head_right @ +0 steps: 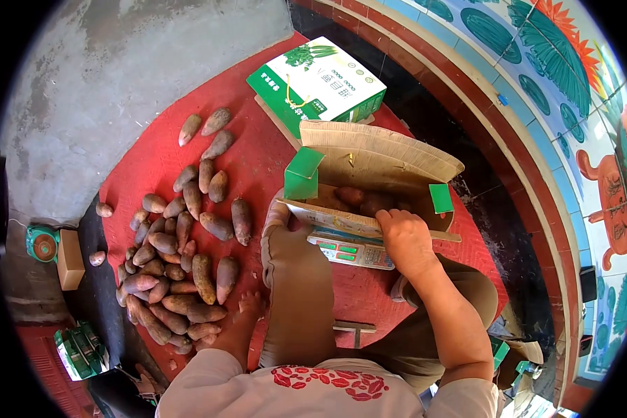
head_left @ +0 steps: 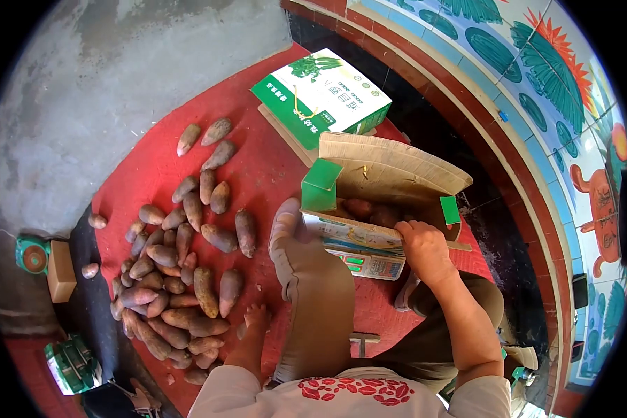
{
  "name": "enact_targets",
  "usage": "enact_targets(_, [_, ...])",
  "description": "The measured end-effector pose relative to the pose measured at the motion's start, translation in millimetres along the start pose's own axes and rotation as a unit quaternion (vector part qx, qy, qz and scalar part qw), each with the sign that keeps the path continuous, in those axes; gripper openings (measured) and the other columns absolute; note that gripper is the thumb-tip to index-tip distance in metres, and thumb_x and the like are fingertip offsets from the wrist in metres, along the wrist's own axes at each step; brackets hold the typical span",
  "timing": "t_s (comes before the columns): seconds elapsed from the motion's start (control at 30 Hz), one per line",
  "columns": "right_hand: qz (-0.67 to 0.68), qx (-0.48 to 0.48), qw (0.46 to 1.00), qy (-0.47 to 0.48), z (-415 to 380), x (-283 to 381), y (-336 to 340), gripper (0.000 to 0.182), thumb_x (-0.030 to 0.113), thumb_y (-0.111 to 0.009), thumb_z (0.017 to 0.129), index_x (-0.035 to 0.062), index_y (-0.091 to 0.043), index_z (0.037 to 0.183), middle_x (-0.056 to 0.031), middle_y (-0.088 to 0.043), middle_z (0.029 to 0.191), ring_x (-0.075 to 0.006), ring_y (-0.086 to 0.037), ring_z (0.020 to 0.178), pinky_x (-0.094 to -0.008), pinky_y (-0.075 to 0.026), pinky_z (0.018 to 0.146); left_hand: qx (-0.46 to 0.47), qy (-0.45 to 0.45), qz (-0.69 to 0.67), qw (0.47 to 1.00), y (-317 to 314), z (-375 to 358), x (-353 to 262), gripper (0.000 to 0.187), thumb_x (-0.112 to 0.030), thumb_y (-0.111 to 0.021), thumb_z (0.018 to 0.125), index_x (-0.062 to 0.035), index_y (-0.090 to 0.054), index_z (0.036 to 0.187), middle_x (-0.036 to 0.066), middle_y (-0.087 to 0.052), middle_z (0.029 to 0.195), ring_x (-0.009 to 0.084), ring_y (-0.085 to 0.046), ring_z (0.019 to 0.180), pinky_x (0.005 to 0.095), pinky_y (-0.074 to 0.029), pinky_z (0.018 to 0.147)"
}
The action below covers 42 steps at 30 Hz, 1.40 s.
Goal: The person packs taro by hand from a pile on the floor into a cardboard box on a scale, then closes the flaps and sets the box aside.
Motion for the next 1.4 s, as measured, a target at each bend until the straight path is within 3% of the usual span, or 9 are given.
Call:
enact_targets(0.37, [-0.005, 0.012, 1.0, -0.003, -0.4, -1.0, -4.8, 0.011, 0.006, -0.058, 0.073, 0.0088, -0.058, 0.083, -0.0072, -0.06, 0.076, -0.0238, -0.063, 0.074, -0.0334, -0.051, 0.067, 0.004, 0.08, -0.13, 0.988, -3.5, -24.1, 49.8, 0.061, -0.039, -0.063, 0.079, -0.0026, -0.045, 0.125, 0.018, -0.054, 0.127, 0.0328, -0.057, 0.113, 0.0406, -0.048, 0.091])
enact_targets(0.47, [-0.004, 0.009, 1.0, -0.004, -1.4, -1.4, -3.9, 0.01, 0.006, -0.058, 0.073, 0.0085, -0.058, 0.083, -0.0074, -0.061, 0.076, -0.0238, -0.063, 0.074, -0.0336, -0.051, 0.067, -0.023, 0.072, -0.305, 0.949, 5.6, -29.5, 71.5, 0.077, -0.043, -0.075, 0.068, 0.0006, -0.044, 0.123, 0.017, -0.062, 0.115, 0.0283, -0.061, 0.106, 0.0383, -0.049, 0.09])
enact_targets(0.57, [0.001, 0.005, 1.0, -0.007, -2.5, -1.7, -7.1, 0.009, 0.007, -0.058, 0.074, 0.0085, -0.059, 0.084, -0.0081, -0.062, 0.077, -0.0241, -0.064, 0.074, -0.0341, -0.052, 0.067, -0.158, 0.055, -0.505, 0.847, -33.6, 1.7, 98.5, 0.088, -0.043, -0.085, 0.057, 0.0023, -0.045, 0.12, 0.014, -0.066, 0.103, 0.026, -0.064, 0.098, 0.0365, -0.049, 0.087])
enact_targets(0.67, [0.002, 0.01, 1.0, -0.013, -2.7, -1.5, -8.5, 0.01, 0.008, -0.058, 0.075, 0.0083, -0.06, 0.085, -0.0086, -0.063, 0.079, -0.0246, -0.064, 0.075, -0.0346, -0.052, 0.068, -0.2, 0.027, -0.525, 0.827, -44.9, 27.1, 94.4, 0.088, -0.041, -0.088, 0.053, 0.0036, -0.047, 0.117, 0.013, -0.065, 0.103, 0.0247, -0.064, 0.096, 0.0353, -0.05, 0.085])
enact_targets(0.7, [0.001, 0.012, 1.0, -0.014, -2.6, -2.3, -8.1, 0.01, 0.008, -0.058, 0.076, 0.0083, -0.06, 0.085, -0.0088, -0.063, 0.079, -0.0247, -0.064, 0.076, -0.0347, -0.052, 0.068, -0.177, 0.056, -0.443, 0.877, 20.6, -30.8, 64.8, 0.083, -0.049, -0.083, 0.059, 0.0012, -0.051, 0.116, 0.013, -0.065, 0.106, 0.0273, -0.064, 0.098, 0.0361, -0.05, 0.086])
enact_targets(0.77, [0.001, 0.016, 1.0, -0.013, -3.1, -1.7, -7.9, 0.011, 0.008, -0.058, 0.076, 0.008, -0.06, 0.087, -0.0088, -0.064, 0.08, -0.0247, -0.065, 0.077, -0.0347, -0.052, 0.069, -0.106, 0.03, -0.245, 0.963, 24.2, -31.9, 41.9, 0.08, -0.052, -0.076, 0.066, -0.0019, -0.048, 0.122, 0.015, -0.063, 0.113, 0.0286, -0.064, 0.101, 0.0368, -0.05, 0.088])
enact_targets(0.83, [0.002, 0.02, 1.0, -0.011, -5.2, -1.9, -7.3, 0.013, 0.008, -0.058, 0.076, 0.008, -0.06, 0.089, -0.0089, -0.064, 0.08, -0.0247, -0.065, 0.077, -0.0347, -0.052, 0.069, -0.012, 0.098, -0.209, 0.973, 30.9, -45.9, 32.6, 0.071, -0.054, -0.06, 0.08, -0.0078, -0.043, 0.131, 0.019, -0.056, 0.125, 0.0311, -0.06, 0.11, 0.0399, -0.049, 0.091])
enact_targets(1.23, [-0.009, -0.035, 0.999, 0.012, -13.3, 3.1, -4.3, 0.01, 0.009, -0.059, 0.074, 0.0094, -0.059, 0.083, -0.0068, -0.062, 0.076, -0.0233, -0.063, 0.074, -0.0337, -0.051, 0.065, 0.016, 0.079, -0.135, 0.988, -57.3, 16.0, 31.3, 0.034, -0.032, -0.034, 0.098, -0.0119, -0.047, 0.123, 0.02, -0.051, 0.129, 0.0373, -0.059, 0.111, 0.0473, -0.051, 0.085])
enact_targets(1.4, [-0.002, -0.031, 1.0, 0.002, -13.9, 3.4, -4.2, 0.011, 0.009, -0.059, 0.074, 0.0089, -0.059, 0.085, -0.0072, -0.062, 0.078, -0.0234, -0.063, 0.076, -0.0336, -0.05, 0.066, 0.003, 0.08, -0.187, 0.979, -48.1, 2.8, 40.9, 0.039, -0.029, -0.046, 0.093, -0.0088, -0.047, 0.127, 0.017, -0.055, 0.125, 0.0325, -0.06, 0.107, 0.0428, -0.051, 0.084])
Point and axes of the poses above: each hand's wrist, its own z-axis towards the middle knuckle, its own y-axis out of the back of the hand, x = y × z, the point moved 7 cm from there along z, towards the middle knuckle
